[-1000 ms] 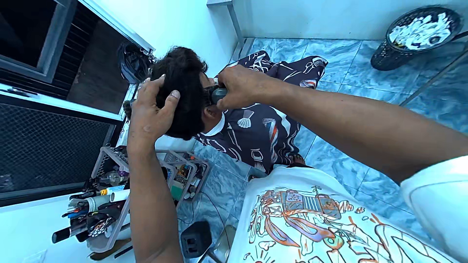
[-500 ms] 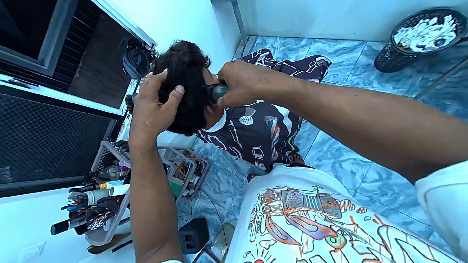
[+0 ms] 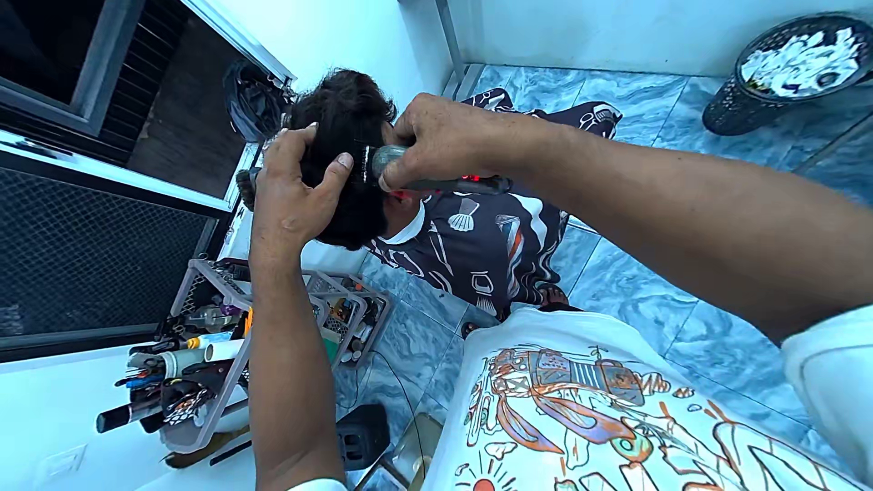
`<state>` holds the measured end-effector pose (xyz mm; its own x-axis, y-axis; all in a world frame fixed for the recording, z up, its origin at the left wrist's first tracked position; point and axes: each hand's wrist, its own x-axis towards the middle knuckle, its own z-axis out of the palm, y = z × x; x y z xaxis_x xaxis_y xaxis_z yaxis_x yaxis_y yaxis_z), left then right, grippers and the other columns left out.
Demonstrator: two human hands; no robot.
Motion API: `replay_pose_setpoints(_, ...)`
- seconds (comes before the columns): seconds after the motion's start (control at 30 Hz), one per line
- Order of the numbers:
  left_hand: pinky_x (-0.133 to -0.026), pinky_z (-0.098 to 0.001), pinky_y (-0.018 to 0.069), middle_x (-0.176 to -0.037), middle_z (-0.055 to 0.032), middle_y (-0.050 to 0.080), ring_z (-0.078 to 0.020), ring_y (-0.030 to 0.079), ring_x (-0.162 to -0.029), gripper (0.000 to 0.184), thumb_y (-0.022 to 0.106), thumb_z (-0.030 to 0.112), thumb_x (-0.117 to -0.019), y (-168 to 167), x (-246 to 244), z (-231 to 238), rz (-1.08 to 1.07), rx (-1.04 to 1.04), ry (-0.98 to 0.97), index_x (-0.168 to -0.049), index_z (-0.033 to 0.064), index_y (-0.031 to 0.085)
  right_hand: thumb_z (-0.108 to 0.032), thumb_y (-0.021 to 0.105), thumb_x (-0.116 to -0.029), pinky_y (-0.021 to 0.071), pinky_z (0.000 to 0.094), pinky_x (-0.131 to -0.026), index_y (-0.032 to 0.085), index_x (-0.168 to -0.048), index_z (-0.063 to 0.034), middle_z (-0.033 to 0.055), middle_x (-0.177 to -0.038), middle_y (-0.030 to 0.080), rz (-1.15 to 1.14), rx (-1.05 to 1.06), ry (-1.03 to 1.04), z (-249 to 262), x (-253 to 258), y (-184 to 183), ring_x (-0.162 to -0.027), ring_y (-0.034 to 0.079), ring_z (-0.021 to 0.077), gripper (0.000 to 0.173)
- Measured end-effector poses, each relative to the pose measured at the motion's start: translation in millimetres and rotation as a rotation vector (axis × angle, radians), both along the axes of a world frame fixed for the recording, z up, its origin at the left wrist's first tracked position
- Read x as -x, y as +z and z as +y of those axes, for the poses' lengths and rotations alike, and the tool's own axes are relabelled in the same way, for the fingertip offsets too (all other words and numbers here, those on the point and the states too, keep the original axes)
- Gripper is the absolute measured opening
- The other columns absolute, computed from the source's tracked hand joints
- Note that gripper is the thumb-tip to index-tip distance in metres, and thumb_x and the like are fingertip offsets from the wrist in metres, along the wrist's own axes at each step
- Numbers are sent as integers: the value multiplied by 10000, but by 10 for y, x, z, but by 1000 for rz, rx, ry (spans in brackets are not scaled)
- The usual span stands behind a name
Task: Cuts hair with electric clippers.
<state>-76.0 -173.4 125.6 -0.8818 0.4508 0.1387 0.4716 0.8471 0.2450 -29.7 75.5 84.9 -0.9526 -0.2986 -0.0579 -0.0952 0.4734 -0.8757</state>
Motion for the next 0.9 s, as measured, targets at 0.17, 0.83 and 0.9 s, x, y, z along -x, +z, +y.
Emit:
replay_pose_setpoints(0.17, -1244, -427, 314, -1499, -35, 552, -169, 399, -1490, 654, 596, 628, -951, 2, -3, -12, -10, 16, 5, -1452, 210, 564, -373, 783, -852, 486, 475, -578, 639, -805, -82, 64, -702, 585, -13, -226, -2, 35, -52, 21, -632, 581, 217, 329)
replay_pose_setpoints(0.83, -1250, -495, 294, -1607, -82, 431, -240, 302, -1548, 781, 659, 670, -883, 33, -35, -73, -41, 53, -52, -1516, 245, 493, -410, 793, -853, 498, 549, -642, 660, -860, -61, 106, -766, 613, -118, -334, -19, 190, 104, -293, -721, 612, 276, 374)
replay_pose_setpoints(0.9, -1255, -480, 290, -1604, -81, 432, -241, 303, -1546, 829, 709, 651, -852, 28, -21, -94, -46, 57, -76, -1527, 227, 477, -393, 790, -872, 506, 484, -620, 671, -867, -50, 98, -759, 619, -154, -216, -18, 204, 128, -276, -681, 605, 237, 363)
